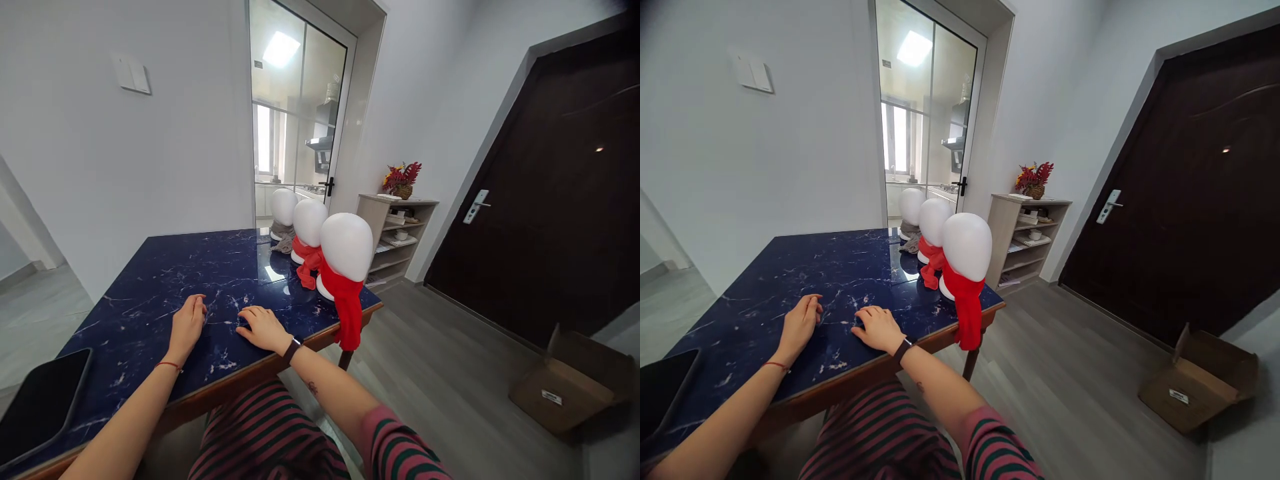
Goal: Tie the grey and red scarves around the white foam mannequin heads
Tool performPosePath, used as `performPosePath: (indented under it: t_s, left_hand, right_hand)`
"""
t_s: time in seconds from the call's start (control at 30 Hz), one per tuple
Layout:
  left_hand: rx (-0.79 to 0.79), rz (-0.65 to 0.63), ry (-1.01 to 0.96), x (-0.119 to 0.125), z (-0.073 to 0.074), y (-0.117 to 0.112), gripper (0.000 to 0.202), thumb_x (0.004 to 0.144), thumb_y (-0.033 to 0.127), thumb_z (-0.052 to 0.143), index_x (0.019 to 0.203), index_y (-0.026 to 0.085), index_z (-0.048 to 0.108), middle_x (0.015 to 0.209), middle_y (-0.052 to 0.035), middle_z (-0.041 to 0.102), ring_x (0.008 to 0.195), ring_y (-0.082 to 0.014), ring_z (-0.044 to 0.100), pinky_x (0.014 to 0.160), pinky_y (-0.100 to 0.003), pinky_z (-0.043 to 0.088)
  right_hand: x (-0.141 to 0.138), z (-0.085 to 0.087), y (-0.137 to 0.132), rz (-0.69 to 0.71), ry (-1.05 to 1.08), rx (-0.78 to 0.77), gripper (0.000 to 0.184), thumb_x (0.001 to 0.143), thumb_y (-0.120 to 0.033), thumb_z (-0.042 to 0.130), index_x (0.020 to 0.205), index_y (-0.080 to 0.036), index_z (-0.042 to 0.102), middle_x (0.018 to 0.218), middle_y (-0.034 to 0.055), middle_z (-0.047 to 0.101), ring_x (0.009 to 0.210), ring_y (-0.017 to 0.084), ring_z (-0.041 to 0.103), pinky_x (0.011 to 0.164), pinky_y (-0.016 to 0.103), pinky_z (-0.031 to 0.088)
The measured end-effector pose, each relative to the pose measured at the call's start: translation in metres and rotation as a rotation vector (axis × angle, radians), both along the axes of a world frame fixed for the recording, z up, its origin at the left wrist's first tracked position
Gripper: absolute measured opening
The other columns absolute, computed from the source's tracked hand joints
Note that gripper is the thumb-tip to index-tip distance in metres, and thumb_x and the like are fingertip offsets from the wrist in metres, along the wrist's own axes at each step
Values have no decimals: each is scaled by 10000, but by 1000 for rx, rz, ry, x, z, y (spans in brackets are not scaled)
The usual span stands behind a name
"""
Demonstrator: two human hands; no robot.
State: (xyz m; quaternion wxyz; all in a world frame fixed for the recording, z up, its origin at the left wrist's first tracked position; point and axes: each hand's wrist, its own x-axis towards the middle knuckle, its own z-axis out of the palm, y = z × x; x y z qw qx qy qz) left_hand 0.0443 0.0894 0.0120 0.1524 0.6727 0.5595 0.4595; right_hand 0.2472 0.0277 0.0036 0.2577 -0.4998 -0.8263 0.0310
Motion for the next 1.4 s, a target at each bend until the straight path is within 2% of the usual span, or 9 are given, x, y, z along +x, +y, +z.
performPosePath:
  t_s: [0.23,0.37,0.6,0.87,1.4]
  left_hand:
    - [26,8,313,7,-7,-19,309,900,381,296,959,209,545,818,-67,660,769,-219,631,702,-290,418]
    - [25,13,415,9,-9,-28,229,891,347,316,889,220,506,752,-56,643,708,-218,625,652,-284,396]
    - [23,-27,355,6,-9,-29,60,800,273,402,773,235,440,609,23,541,557,-150,520,594,-246,357]
    - [-13,-30,202,2,-3,-36,108,758,294,407,678,226,433,568,51,468,556,-124,455,573,-226,337]
    - [1,-27,177,4,3,-42,148,736,343,415,653,222,433,552,55,463,542,-119,435,569,-228,330]
  right_hand:
    - [-1,-2,0,-38,-28,7,307,912,-394,506,1160,-222,556,1282,39,564,1205,190,487,965,361,415]
    - [-3,-5,1,-47,-35,35,290,920,-366,497,1156,-210,561,1265,43,575,1183,196,506,947,356,428]
    - [-4,-6,1,-57,-45,55,252,939,-334,465,1120,-199,575,1175,60,615,1113,186,549,903,318,443]
    - [-4,-5,-1,-72,-60,47,247,931,-316,476,1116,-185,576,1121,75,628,1066,190,566,880,305,442]
    - [-4,-2,-4,-82,-52,45,225,919,-293,492,1087,-179,588,1090,68,639,1034,189,581,851,297,448]
